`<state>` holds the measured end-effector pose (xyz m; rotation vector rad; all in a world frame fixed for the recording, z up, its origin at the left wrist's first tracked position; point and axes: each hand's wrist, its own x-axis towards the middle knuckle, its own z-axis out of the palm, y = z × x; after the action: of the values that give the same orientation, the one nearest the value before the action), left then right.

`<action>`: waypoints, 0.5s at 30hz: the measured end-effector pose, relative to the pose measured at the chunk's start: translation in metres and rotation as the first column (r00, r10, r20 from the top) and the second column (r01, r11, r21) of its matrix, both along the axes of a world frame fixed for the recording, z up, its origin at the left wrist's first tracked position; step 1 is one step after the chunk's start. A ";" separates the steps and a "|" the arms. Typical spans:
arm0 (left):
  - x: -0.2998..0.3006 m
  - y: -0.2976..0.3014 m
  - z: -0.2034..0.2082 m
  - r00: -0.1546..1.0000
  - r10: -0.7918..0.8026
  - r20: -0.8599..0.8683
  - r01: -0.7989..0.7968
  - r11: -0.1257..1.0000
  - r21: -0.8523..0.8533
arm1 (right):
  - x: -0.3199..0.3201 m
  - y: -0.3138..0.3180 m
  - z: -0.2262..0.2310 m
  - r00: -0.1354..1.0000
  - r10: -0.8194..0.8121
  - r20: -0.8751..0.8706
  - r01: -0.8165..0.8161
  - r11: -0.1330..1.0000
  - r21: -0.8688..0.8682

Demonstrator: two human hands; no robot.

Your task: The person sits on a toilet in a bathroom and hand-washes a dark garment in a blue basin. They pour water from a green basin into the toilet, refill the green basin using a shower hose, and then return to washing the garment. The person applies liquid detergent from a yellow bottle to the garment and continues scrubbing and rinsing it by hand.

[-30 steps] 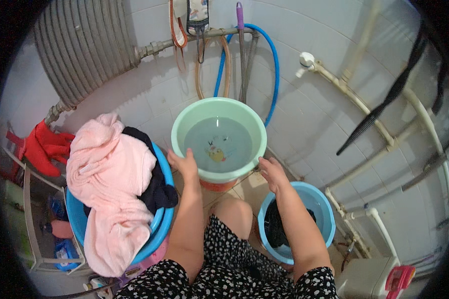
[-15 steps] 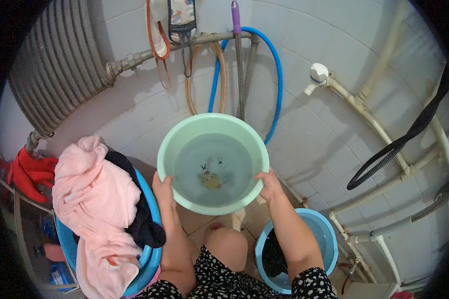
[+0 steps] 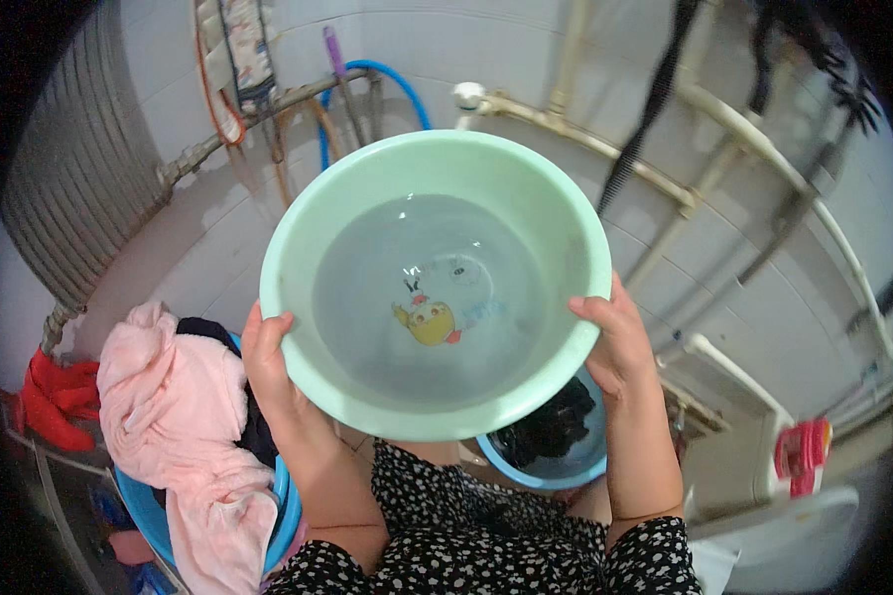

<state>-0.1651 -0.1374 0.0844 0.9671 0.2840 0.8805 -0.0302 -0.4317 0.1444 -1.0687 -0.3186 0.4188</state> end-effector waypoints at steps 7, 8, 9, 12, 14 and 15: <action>-0.035 -0.084 0.038 0.932 -0.361 -0.020 0.361 0.927 0.104 | -0.129 -0.122 -0.007 0.962 -0.272 -0.040 0.273 0.961 0.041; -0.039 -0.097 0.039 0.910 -0.414 -0.008 0.412 0.905 0.102 | -0.149 -0.138 -0.009 0.954 -0.297 -0.049 0.300 0.952 0.057; -0.043 -0.114 0.041 0.877 -0.480 -0.002 0.477 0.873 0.100 | -0.174 -0.156 -0.012 0.939 -0.338 -0.062 0.342 0.937 0.074; -0.061 -0.142 0.056 0.826 -0.562 -0.037 0.561 0.816 0.138 | -0.222 -0.177 -0.028 0.910 -0.399 -0.112 0.410 0.906 0.105; -0.065 -0.169 0.062 0.752 -0.656 -0.055 0.656 0.739 0.156 | -0.262 -0.197 -0.028 0.860 -0.494 -0.128 0.506 0.857 0.096; -0.063 -0.181 0.058 0.741 -0.668 -0.076 0.670 0.725 0.157 | -0.278 -0.209 -0.032 0.848 -0.512 -0.140 0.527 0.841 0.119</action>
<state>-0.2284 -0.3181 0.1422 1.1331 -0.1464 0.2221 -0.3079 -0.6405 0.1122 -0.9321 0.0419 -0.0435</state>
